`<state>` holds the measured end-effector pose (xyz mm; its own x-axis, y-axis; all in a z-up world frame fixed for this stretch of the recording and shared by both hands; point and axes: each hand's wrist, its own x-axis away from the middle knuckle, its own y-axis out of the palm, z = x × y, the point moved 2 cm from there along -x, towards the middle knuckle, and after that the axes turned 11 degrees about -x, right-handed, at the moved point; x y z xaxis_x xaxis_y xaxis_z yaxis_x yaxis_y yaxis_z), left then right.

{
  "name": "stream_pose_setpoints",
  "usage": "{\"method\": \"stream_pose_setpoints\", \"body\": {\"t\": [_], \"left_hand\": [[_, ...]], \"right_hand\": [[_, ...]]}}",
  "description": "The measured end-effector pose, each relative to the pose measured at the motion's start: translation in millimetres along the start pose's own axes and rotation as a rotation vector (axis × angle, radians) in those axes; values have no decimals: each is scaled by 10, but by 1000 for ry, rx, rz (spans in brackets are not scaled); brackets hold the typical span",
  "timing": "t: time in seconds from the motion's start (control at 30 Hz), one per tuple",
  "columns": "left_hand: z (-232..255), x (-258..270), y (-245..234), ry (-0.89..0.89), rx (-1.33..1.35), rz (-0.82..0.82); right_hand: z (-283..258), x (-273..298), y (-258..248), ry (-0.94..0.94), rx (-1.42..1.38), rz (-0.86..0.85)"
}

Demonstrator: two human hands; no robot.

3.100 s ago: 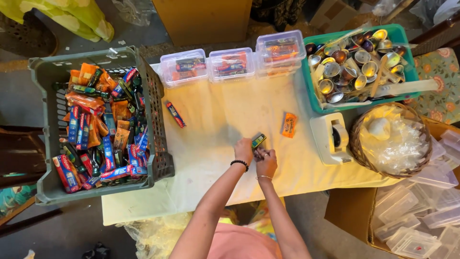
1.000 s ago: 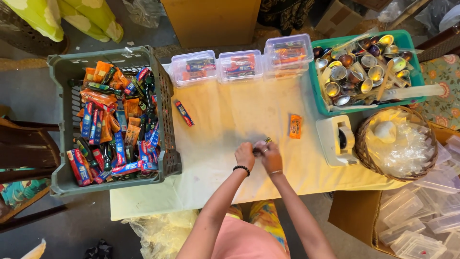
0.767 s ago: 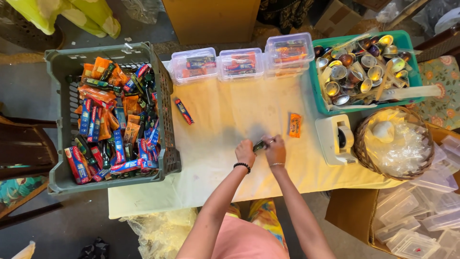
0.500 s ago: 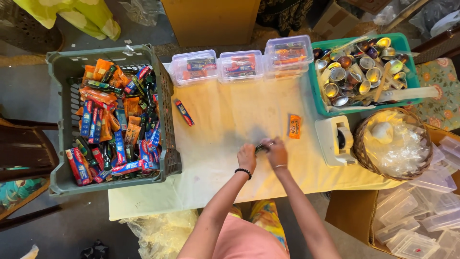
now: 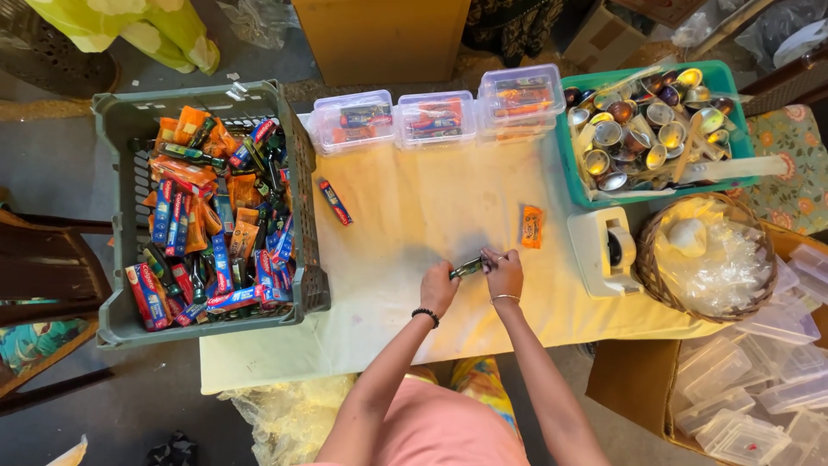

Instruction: The person packs small individual candies from a large crate into small plastic containers and bags by hand.

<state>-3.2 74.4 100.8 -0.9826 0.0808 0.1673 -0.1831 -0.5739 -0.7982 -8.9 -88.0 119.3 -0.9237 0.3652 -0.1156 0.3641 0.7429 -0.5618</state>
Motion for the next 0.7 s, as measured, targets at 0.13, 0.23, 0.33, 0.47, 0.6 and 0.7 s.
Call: {"method": "stream_pose_setpoints", "body": {"t": [0.13, 0.23, 0.33, 0.47, 0.6, 0.7], "left_hand": [[57, 17, -151, 9, 146, -81], [-46, 64, -62, 63, 234, -31], [-168, 93, 14, 22, 320, -56], [-324, 213, 170, -225, 578, -251], [-527, 215, 554, -474, 1060, -361], [-468, 269, 533, -515, 1130, -447]], "right_hand": [[170, 167, 159, 236, -377, -61], [-54, 392, 192, 134, -370, -110], [-145, 521, 170, 54, -288, -100], [239, 637, 226, 310, -620, -77], [-116, 600, 55, 143, -475, -87], [-94, 605, 32, 117, -407, -111]]}}
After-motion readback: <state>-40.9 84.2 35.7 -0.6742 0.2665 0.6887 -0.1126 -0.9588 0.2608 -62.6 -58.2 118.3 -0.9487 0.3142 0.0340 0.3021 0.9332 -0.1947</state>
